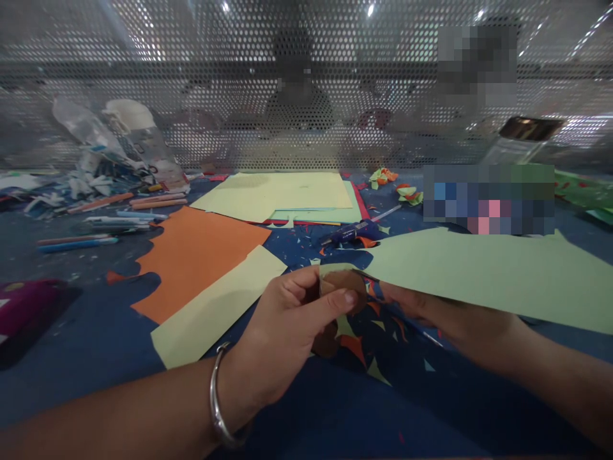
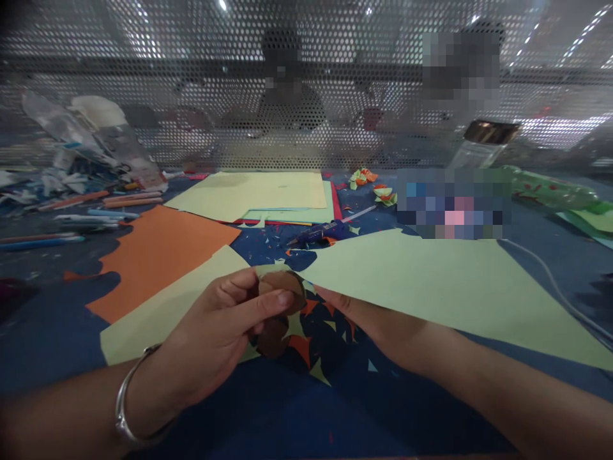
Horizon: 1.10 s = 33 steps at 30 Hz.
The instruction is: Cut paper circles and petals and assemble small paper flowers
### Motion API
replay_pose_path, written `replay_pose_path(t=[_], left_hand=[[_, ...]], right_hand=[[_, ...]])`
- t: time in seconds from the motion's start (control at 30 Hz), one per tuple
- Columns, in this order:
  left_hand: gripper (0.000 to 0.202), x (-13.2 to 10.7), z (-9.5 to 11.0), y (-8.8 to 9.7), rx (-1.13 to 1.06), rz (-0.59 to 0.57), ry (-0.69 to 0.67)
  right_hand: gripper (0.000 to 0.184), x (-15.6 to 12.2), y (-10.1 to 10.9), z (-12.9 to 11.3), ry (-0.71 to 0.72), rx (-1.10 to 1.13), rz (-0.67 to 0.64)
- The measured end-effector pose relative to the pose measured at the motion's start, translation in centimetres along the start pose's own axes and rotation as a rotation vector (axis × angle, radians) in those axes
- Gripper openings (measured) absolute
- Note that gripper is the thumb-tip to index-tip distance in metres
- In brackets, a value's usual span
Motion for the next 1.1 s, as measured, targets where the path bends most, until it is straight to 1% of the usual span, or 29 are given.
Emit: replay_pose_path(t=[0.1, 0.17, 0.27, 0.33, 0.43, 0.57, 0.73, 0.9, 1.1], left_hand=[[0.021, 0.1, 0.0, -0.1, 0.029, -0.021, 0.013], [0.020, 0.1, 0.2, -0.1, 0.049, -0.037, 0.000], [0.017, 0.1, 0.5, -0.3, 0.068, -0.066, -0.017], [0.016, 0.0, 0.5, -0.3, 0.084, -0.060, -0.011], [0.018, -0.2, 0.6, -0.3, 0.106, -0.041, 0.003], [0.017, -0.4, 0.5, -0.7, 0.089, -0.064, 0.015], [0.015, -0.3, 0.5, -0.5, 0.117, -0.050, 0.007], [0.017, -0.1, 0.2, -0.2, 0.148, -0.078, 0.000], [0.023, -0.2, 0.2, -0.3, 0.139, -0.101, -0.007]], right_hand=[[0.039, 0.0, 0.4, -0.3, 0.005, -0.035, 0.014], [0.041, 0.0, 0.4, -0.2, -0.026, -0.027, -0.007], [0.041, -0.1, -0.1, 0.3, -0.128, 0.092, -0.077], [0.042, -0.2, -0.7, 0.4, -0.163, 0.190, -0.135], [0.044, -0.2, -1.0, 0.3, -0.171, 0.237, -0.167], [0.040, -0.1, -1.0, 0.2, -0.166, 0.200, -0.183], [0.039, 0.0, -0.9, -0.2, -0.133, 0.193, -0.199], [0.036, 0.0, -0.9, -0.5, -0.119, 0.223, -0.229], [0.035, 0.0, -0.7, -0.4, -0.128, 0.197, -0.220]])
Point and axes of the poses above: each hand's wrist, its own x-axis towards the middle knuckle, its own y-axis out of the back of the hand, z = x × y, the point moved 9 cm from there along x, towards the middle knuckle, and after that the axes turned 10 degrees about -z, right-handed, at the moved point
